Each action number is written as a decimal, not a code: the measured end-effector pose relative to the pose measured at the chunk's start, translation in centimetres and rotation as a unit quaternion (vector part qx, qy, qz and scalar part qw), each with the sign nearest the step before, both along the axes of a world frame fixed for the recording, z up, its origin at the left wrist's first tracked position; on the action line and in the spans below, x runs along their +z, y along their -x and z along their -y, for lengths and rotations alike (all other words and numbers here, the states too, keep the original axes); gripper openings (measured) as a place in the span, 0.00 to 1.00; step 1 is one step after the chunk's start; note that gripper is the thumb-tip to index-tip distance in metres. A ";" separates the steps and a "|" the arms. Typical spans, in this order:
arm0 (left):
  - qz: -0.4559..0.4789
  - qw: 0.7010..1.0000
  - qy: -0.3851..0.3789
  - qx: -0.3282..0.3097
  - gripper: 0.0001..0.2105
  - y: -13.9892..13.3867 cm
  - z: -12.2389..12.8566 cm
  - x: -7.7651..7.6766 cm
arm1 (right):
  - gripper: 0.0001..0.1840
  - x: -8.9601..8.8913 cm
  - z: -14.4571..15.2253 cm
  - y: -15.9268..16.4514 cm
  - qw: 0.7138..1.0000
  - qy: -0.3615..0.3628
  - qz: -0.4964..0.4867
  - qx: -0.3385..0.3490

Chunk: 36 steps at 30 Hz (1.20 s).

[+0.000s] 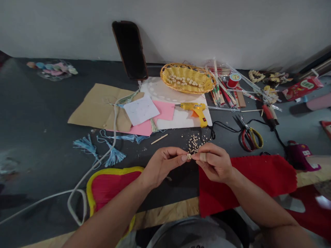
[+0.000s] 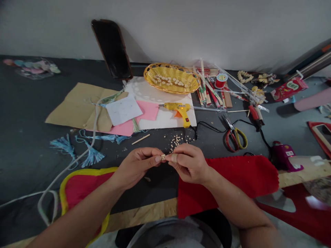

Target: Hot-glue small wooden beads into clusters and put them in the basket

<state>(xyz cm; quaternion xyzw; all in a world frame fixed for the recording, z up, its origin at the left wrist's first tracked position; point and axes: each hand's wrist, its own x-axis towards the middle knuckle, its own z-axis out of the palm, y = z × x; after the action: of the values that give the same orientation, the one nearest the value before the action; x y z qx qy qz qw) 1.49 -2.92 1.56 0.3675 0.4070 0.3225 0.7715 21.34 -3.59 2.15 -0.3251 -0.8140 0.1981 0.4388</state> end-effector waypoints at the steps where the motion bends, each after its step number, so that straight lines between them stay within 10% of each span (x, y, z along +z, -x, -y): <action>1: -0.001 1.000 0.003 0.001 0.07 0.0 0.0 0.1 | 0.09 0.0 0.0 0.0 1.000 0.000 0.000 0.000; 36: -0.029 0.999 -0.019 -0.008 0.08 -0.1 0.1 0.1 | 0.08 -1.1 -0.3 0.4 1.000 0.000 0.023 0.009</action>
<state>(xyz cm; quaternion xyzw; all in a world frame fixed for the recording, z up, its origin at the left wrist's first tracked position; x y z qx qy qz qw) 1.61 -3.03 1.62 0.3948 0.4202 0.3134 0.7545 20.91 -3.34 1.09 -0.3222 -0.8267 0.1942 0.4184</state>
